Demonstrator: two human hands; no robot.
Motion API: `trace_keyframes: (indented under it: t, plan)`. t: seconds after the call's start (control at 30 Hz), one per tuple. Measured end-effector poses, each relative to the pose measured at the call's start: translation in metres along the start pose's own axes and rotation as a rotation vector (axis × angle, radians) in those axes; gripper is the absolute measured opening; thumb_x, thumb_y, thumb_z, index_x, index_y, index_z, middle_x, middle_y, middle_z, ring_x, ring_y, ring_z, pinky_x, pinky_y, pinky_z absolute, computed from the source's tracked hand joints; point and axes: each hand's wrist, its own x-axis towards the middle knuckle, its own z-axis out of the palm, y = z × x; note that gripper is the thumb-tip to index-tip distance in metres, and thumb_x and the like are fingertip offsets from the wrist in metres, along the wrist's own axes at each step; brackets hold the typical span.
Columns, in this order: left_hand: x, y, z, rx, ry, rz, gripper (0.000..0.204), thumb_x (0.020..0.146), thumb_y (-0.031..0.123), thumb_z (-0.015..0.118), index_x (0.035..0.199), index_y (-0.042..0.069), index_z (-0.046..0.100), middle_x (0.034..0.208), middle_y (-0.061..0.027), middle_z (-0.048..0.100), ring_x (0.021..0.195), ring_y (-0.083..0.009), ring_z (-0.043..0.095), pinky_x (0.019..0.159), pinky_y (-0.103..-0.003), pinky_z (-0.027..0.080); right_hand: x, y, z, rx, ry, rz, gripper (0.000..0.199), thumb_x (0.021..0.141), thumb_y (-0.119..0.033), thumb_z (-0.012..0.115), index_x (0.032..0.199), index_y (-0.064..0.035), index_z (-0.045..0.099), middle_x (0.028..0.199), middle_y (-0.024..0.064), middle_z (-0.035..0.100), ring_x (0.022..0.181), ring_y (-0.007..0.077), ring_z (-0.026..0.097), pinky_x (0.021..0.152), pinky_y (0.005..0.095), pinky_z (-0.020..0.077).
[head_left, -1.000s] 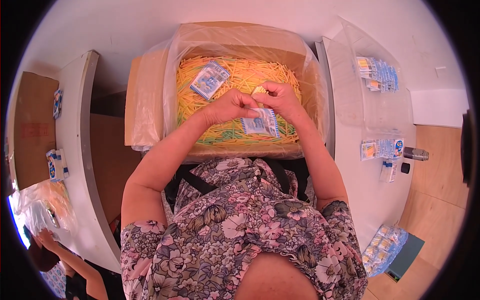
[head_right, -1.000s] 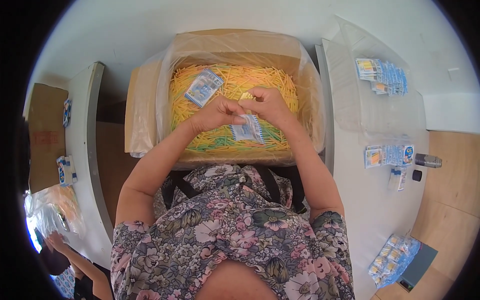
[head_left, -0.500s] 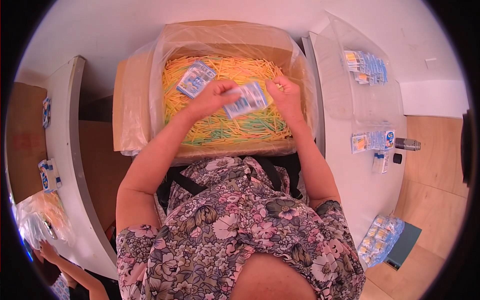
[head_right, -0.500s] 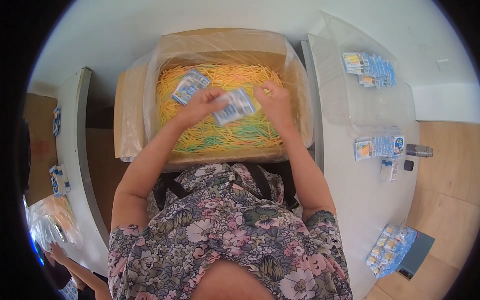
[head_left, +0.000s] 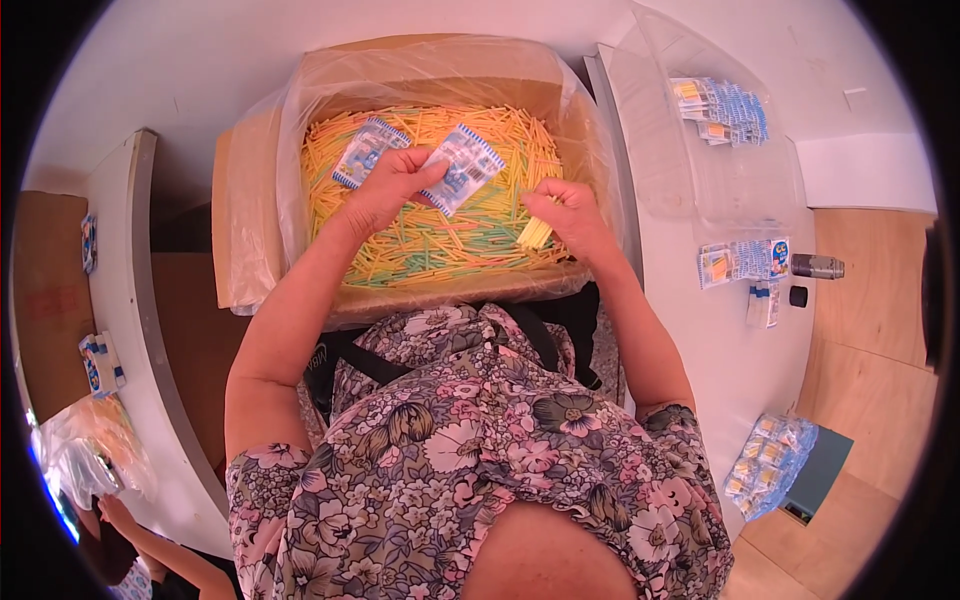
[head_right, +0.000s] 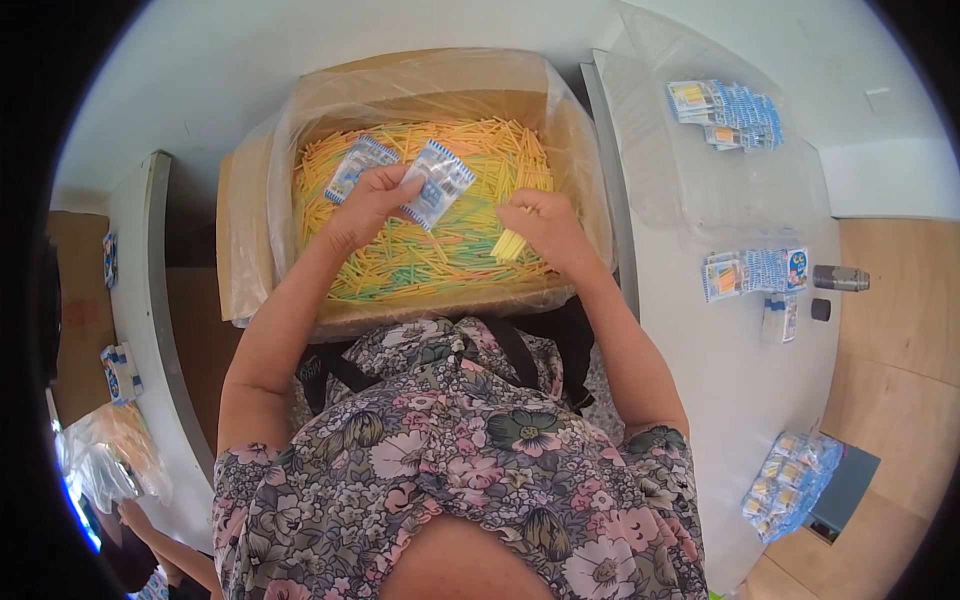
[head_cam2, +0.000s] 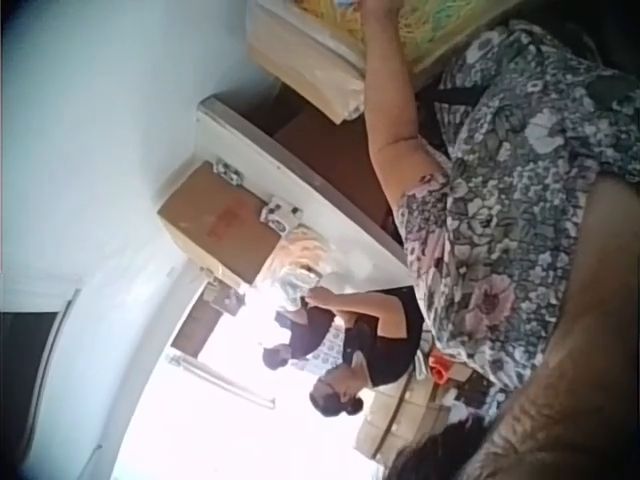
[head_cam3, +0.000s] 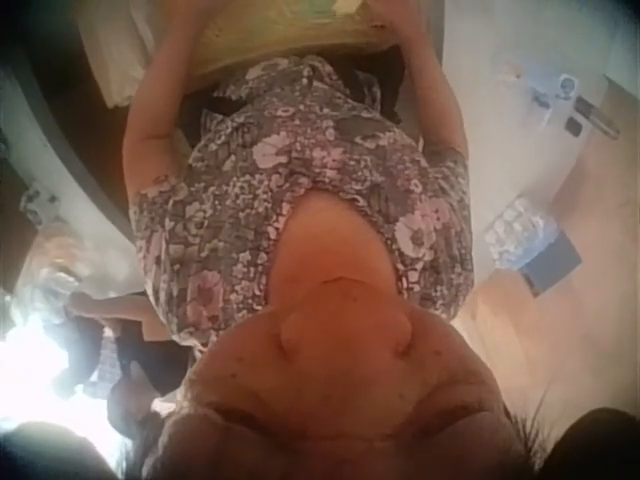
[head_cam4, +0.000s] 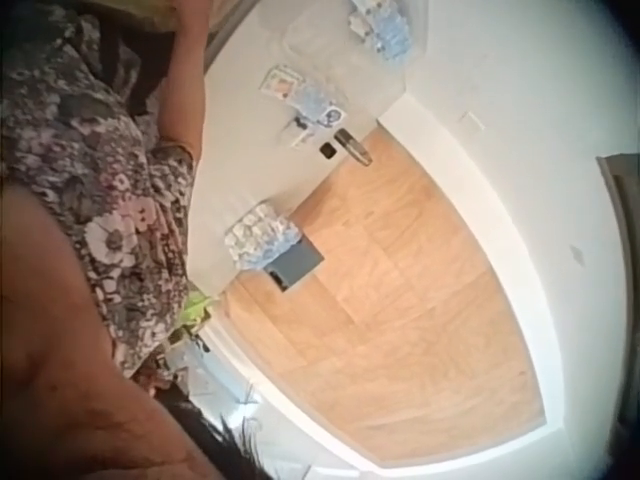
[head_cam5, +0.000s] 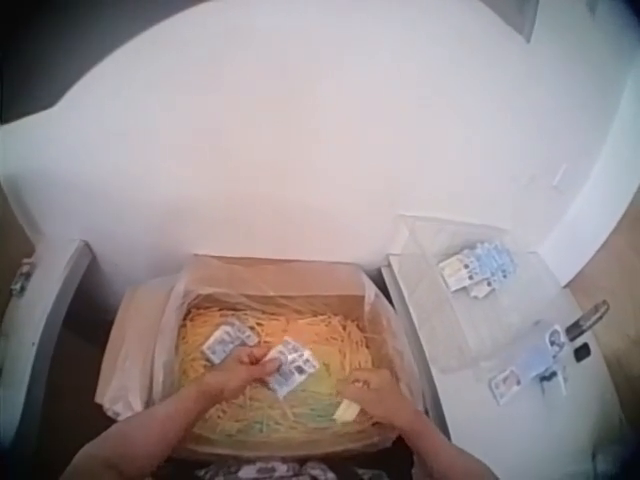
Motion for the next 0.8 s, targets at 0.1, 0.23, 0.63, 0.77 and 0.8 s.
trace_keyframes:
  t: [0.1,0.23,0.63,0.77,0.8]
  plan:
    - [0.000,-0.008,-0.003,0.216,0.017,0.139,0.018,0.091,0.014,0.059,0.102,0.002,0.067,0.089,-0.0002,0.068,0.077,-0.0055,0.060,0.073,-0.023,0.048,0.000,0.000,-0.002,0.387,-0.012,0.186,0.020,0.085,-0.022,0.064,0.072,-0.0065,0.060,0.063,-0.0060,0.052,0.052,0.0023,0.045,0.043,0.0203,0.0310]
    - [-0.002,-0.005,0.004,0.187,0.066,0.233,0.010,0.085,0.009,0.067,0.090,0.001,0.070,0.080,0.0016,0.066,0.075,-0.0039,0.057,0.069,-0.021,0.046,0.003,-0.004,0.001,0.440,-0.025,0.155,0.017,0.084,-0.022,0.065,0.074,-0.0092,0.061,0.061,-0.0059,0.050,0.047,0.0000,0.039,0.040,0.0179,0.0242]
    - [-0.006,0.000,0.009,0.212,-0.012,0.143,0.018,0.080,0.002,0.069,0.098,-0.001,0.070,0.087,-0.0027,0.069,0.079,-0.0077,0.061,0.074,-0.023,0.050,0.042,-0.048,0.002,-0.036,0.091,-0.143,0.021,0.085,-0.022,0.066,0.071,-0.0072,0.059,0.061,-0.0050,0.051,0.053,0.0019,0.046,0.045,0.0190,0.0332]
    - [-0.008,0.004,0.010,0.224,-0.034,0.131,0.017,0.080,0.002,0.069,0.097,0.000,0.070,0.087,-0.0027,0.069,0.078,-0.0075,0.061,0.073,-0.022,0.050,0.049,-0.050,0.013,-0.249,0.154,-0.350,0.023,0.085,-0.021,0.066,0.075,-0.0010,0.060,0.063,-0.0038,0.051,0.060,0.0052,0.045,0.052,0.0235,0.0364]
    - [-0.008,0.004,0.009,0.221,-0.033,0.131,0.017,0.080,0.002,0.069,0.097,0.000,0.070,0.087,-0.0027,0.069,0.078,-0.0075,0.061,0.073,-0.022,0.050,0.050,-0.054,0.016,-0.270,0.161,-0.388,0.023,0.085,-0.021,0.065,0.077,0.0005,0.060,0.064,-0.0034,0.052,0.061,0.0058,0.045,0.054,0.0244,0.0371]
